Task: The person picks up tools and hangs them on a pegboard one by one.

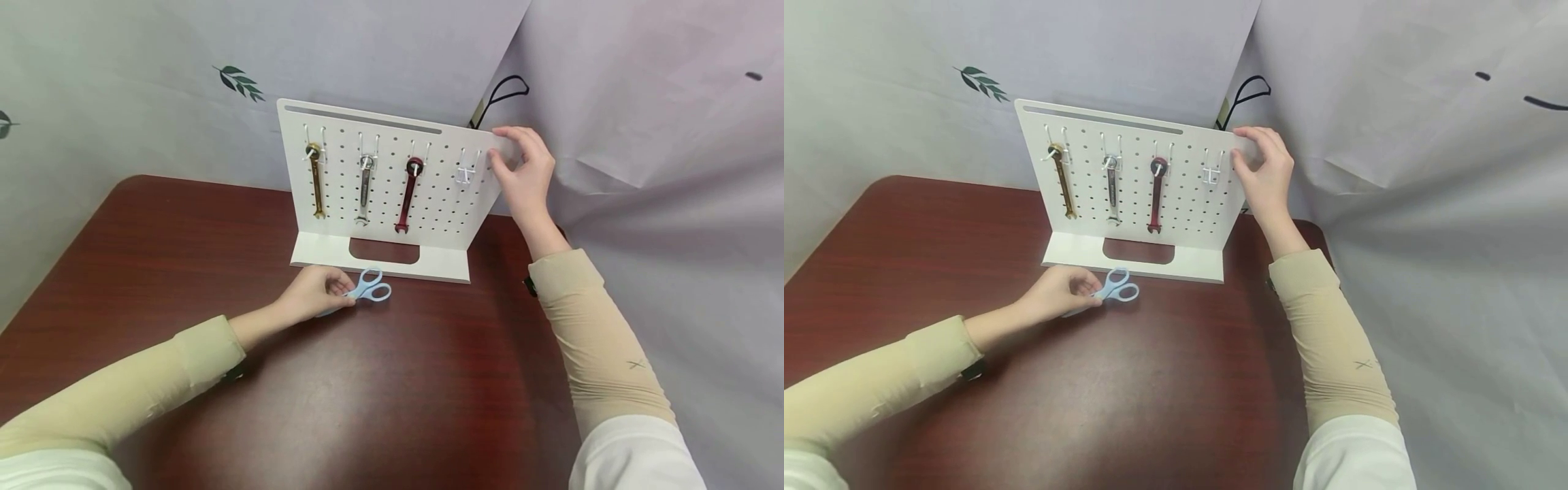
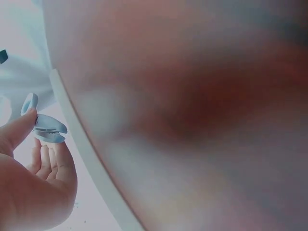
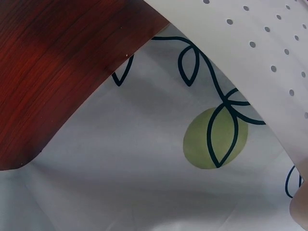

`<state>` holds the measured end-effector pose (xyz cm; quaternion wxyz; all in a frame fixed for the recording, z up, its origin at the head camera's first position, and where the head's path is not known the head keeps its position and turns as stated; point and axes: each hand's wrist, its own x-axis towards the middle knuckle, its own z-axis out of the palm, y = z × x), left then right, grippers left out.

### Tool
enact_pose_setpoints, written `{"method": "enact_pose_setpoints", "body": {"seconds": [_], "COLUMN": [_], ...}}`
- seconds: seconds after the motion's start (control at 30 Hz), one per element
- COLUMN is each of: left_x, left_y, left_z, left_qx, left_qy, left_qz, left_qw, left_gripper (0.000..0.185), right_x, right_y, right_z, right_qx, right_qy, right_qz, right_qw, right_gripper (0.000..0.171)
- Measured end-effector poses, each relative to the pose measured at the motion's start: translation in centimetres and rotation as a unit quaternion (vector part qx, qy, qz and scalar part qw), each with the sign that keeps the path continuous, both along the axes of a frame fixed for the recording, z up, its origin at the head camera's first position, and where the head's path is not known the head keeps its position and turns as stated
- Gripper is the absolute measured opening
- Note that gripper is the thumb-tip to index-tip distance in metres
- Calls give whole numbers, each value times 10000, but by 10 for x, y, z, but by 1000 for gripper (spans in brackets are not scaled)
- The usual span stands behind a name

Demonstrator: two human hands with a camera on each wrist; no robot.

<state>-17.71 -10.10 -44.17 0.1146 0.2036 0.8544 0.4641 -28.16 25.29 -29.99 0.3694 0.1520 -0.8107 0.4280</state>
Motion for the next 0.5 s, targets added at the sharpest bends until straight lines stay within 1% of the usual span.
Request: {"method": "enact_pose_setpoints", "body": {"seconds": [0.07,0.13,0.37,0.5], "left_x": [-2,-4,-13,-19], "left_y": [6,12,33,47], "left_z": [5,11,32,46], "left_qx": [185,339,778,1061], "left_qy": [-106,-137,20,17], "left_qz": [4,16,154,325], "left_qw": [9998,9993,9969,9938], "left_gripper": [14,15,19,22], "right_x": [0,0,0,0], "right_y": [0,0,-1,-1], "right_z": [0,0,1,2], "right_qx": [-14,-16,-89,-74], "right_qy": [-3,-9,-31,21], "right_qz": [-1,-2,32,52], "right_qw": [10000,10000,10000,10000], "right_gripper": [23,23,23,23]}}
